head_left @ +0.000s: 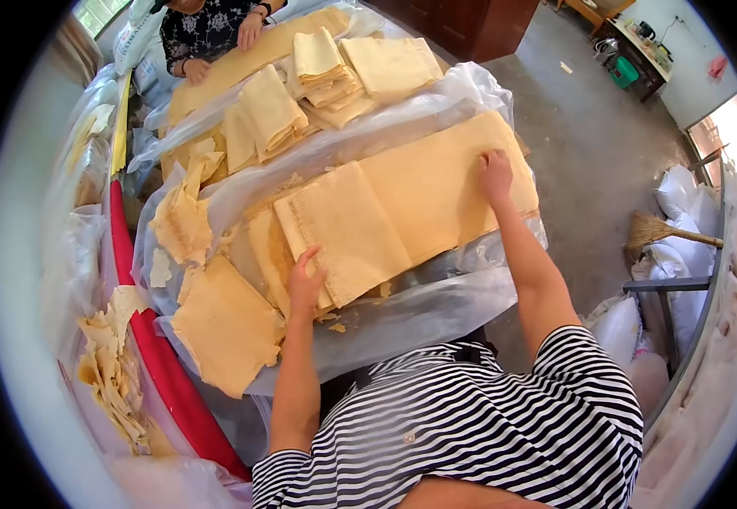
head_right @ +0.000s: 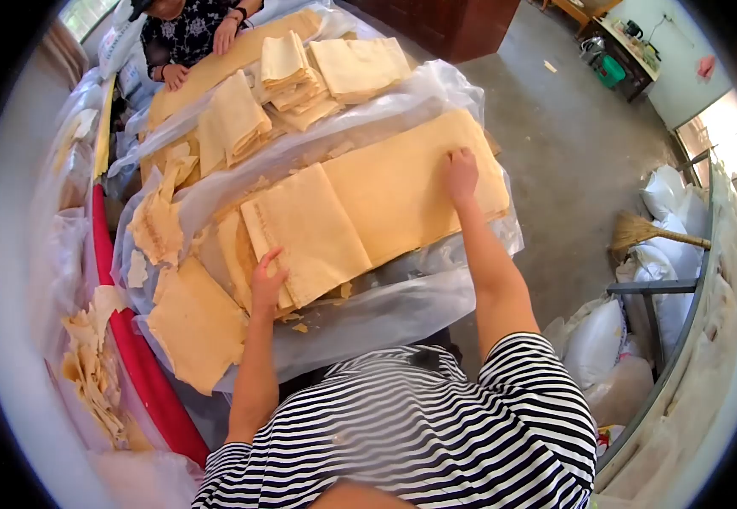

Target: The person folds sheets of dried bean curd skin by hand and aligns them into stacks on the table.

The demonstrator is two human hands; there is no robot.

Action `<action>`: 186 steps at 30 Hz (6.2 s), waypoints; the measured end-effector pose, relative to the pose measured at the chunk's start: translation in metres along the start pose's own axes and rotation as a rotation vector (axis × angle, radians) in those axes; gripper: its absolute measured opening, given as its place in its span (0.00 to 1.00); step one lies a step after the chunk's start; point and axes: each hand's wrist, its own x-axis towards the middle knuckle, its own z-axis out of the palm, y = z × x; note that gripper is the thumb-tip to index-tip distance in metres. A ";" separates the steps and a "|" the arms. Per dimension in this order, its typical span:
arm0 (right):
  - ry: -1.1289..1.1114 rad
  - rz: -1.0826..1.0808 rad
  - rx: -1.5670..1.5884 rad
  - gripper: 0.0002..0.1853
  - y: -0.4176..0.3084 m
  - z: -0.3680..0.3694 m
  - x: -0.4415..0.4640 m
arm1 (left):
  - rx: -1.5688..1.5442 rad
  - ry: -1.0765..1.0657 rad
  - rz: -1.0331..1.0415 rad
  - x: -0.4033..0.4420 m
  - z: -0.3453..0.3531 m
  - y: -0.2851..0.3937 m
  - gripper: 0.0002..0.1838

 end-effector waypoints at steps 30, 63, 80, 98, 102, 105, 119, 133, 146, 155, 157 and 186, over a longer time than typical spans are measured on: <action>-0.400 -0.150 -0.524 0.09 0.046 -0.053 0.061 | -0.063 0.024 0.003 0.001 0.004 -0.002 0.24; -1.902 0.358 0.145 0.18 -0.033 -0.168 -0.195 | 0.071 0.064 0.041 -0.012 0.004 0.013 0.23; -1.736 0.189 0.750 0.09 -0.173 -0.172 -0.102 | 0.073 0.091 0.123 -0.009 0.007 -0.001 0.24; -0.482 -0.549 0.079 0.29 -0.215 0.046 -0.137 | 0.153 0.082 0.121 -0.005 0.008 -0.014 0.24; -0.462 -0.568 0.100 0.28 -0.218 0.038 -0.135 | 0.145 0.095 0.124 -0.005 0.009 -0.012 0.24; -0.478 -0.556 0.111 0.28 -0.220 0.033 -0.134 | 0.142 0.077 0.080 -0.008 0.007 -0.002 0.25; -0.456 -0.550 0.109 0.28 -0.220 0.034 -0.137 | 0.152 0.068 0.054 -0.009 0.008 -0.003 0.25; -0.468 -0.536 0.127 0.28 -0.219 0.032 -0.135 | 0.091 0.062 0.081 -0.005 0.008 -0.009 0.24; -0.466 -0.567 0.074 0.28 -0.217 0.034 -0.138 | 0.205 0.043 0.058 -0.007 0.005 -0.001 0.26; -0.464 -0.543 0.104 0.28 -0.218 0.036 -0.138 | 0.154 0.036 0.064 -0.007 0.004 -0.007 0.26; -0.471 -0.537 0.108 0.27 -0.219 0.035 -0.136 | 0.150 0.039 0.097 -0.004 0.003 -0.007 0.26; -0.527 -0.533 0.104 0.28 -0.220 0.031 -0.133 | 0.170 0.066 0.086 -0.001 0.006 -0.019 0.25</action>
